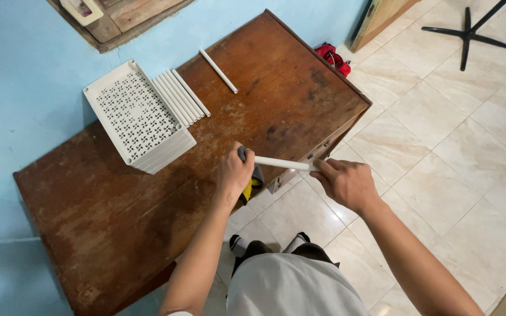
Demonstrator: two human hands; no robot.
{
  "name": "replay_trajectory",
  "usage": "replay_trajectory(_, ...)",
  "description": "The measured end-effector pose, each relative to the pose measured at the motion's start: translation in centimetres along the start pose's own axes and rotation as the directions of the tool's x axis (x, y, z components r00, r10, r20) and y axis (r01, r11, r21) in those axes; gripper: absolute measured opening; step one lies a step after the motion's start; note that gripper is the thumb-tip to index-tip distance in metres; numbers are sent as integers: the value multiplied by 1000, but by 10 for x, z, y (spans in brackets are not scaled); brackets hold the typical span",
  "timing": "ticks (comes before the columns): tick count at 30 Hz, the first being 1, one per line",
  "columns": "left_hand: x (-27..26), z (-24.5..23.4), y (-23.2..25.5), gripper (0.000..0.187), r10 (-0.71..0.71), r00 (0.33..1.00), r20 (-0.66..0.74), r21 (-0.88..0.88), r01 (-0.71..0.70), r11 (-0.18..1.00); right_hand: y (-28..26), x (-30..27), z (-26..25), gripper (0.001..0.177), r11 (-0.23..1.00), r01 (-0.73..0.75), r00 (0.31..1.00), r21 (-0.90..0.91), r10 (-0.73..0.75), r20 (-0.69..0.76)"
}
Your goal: The person wipes a white plastic pipe with a gray and yellow cloth on a wooden table. The person repeatedly rubs the pipe's surface and rotates it to clean different sections, then places it back among other pipes.
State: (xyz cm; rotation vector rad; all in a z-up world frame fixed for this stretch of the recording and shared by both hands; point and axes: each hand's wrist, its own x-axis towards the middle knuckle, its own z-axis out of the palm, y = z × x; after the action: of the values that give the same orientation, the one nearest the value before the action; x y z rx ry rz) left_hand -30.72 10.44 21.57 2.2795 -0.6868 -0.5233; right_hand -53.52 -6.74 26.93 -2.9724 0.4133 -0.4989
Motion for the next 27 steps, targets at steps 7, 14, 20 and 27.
replay_trajectory(7, -7, -5, -15, 18, 348, 883, -316, -76, -390, 918, 16, 8, 15, 29, 811, -259, 920, 524, 43, 389)
replay_trajectory(14, -17, 7, -42, 27, 322, 828, -458, -192, -446, 874, 19, 15, 43, 34, 620, -446, 821, 646, -4, 571)
replay_trajectory(20, -23, 0, -66, 51, -162, 888, -431, -534, -106, 839, -52, 13, 59, 22, 976, -53, 995, 212, 33, 93)
replay_trajectory(27, -41, -18, -94, 57, -121, 788, -604, -440, -203, 875, -84, 22, 62, 16, 986, 35, 993, 163, -16, -116)
